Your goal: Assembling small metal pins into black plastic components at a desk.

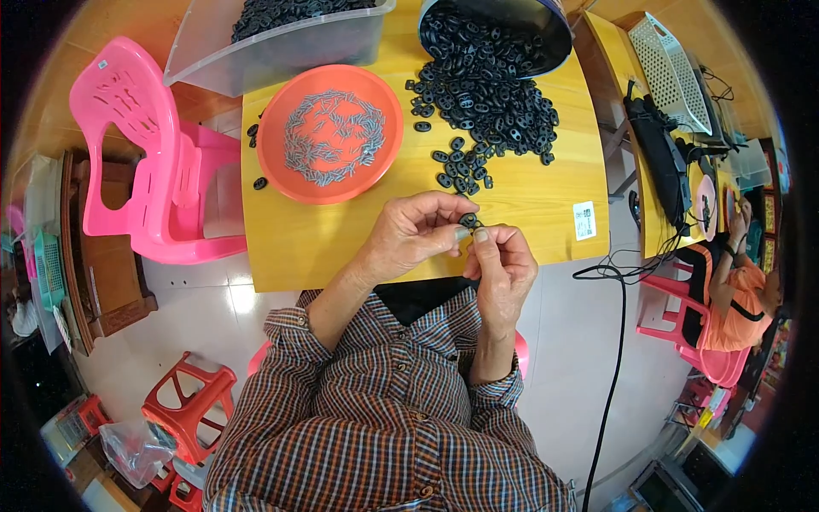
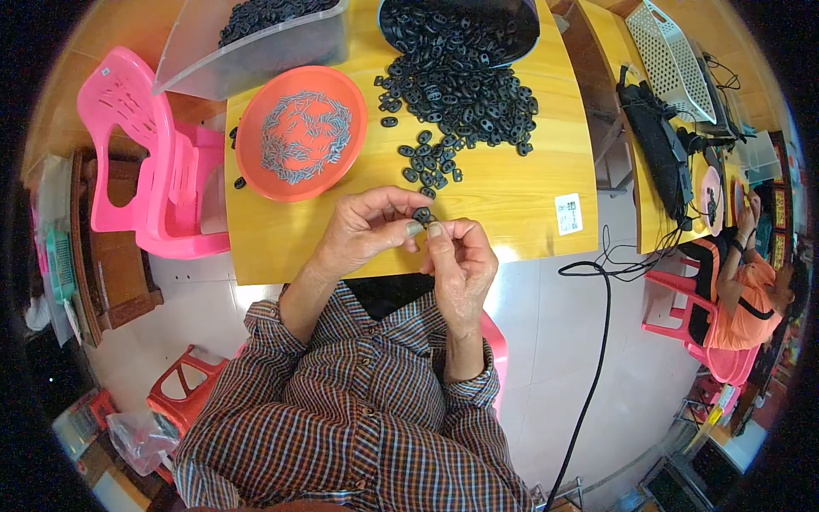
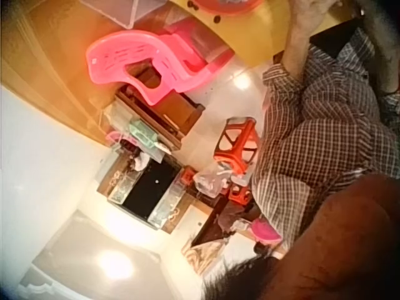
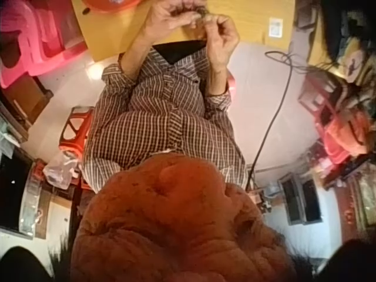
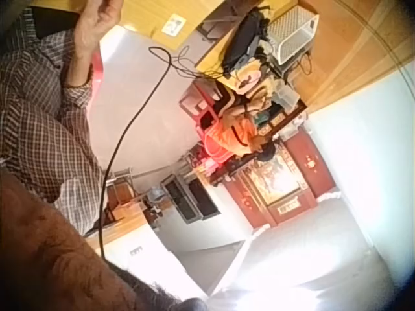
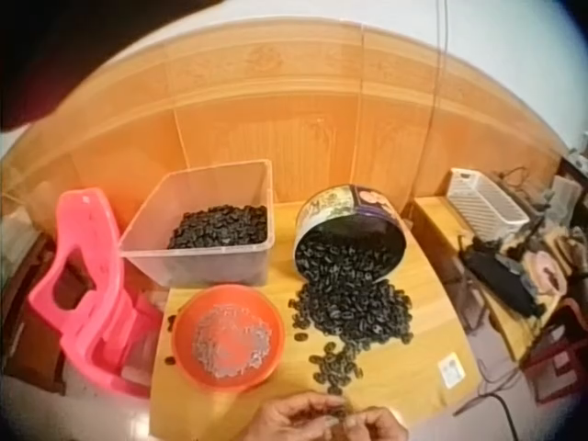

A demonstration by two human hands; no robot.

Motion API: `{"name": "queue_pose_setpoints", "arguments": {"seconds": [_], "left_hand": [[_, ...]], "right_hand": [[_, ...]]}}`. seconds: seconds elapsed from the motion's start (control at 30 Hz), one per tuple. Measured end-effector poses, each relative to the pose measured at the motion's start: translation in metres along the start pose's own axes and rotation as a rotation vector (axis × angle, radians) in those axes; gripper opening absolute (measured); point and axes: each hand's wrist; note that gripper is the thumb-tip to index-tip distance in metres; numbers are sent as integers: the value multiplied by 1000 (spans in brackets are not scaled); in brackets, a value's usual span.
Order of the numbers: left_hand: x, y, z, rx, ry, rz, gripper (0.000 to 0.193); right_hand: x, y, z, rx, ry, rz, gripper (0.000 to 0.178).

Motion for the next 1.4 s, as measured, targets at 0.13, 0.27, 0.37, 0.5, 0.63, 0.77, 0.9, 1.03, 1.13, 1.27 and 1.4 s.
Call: {"name": "queue_pose_setpoints", "arguments": {"seconds": [0.13, 0.27, 0.37, 0.5, 0.63, 0.77, 0.9, 1.03, 1.13, 1.27, 1.4], "left_hand": [[1, 1, 0, -7, 8, 18, 28], [0, 2, 0, 7, 13, 63, 29], [1, 4, 1, 20, -2, 71, 29], [3, 6, 1, 27, -40, 71, 29], [2, 7, 0, 48, -29, 51, 28], [-1, 9, 0, 48, -15, 34, 27], [2, 10, 0, 33, -65, 58, 26], [2, 11, 0, 22, -83, 69, 25], [0, 12, 0, 26, -72, 66, 25], [0, 15, 0, 50, -132, 91, 24], [-4, 16, 0, 64, -151, 115, 24]], "right_hand": [[0, -1, 0, 3, -2, -16, 11], [-3, -2, 0, -14, 6, -20, 13], [-3, -1, 0, -9, -15, -12, 12], [-5, 1, 3, 56, -68, 93, 13], [-11, 5, 9, 144, -82, 212, 10], [-10, 4, 10, 170, -115, 247, 9], [-13, 3, 9, 170, -119, 268, 9], [-17, 2, 9, 165, -116, 293, 10], [-18, 0, 8, 169, -110, 308, 10], [-21, 0, 12, 229, -116, 327, 10], [-24, 6, 16, 269, -138, 307, 11]]}}
Point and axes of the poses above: each hand's wrist, its own z-axis towards the middle knuckle, its own y-axis out of the back of the hand, x = y × z, and after that the axes turned 11 degrees about -x, right-handed
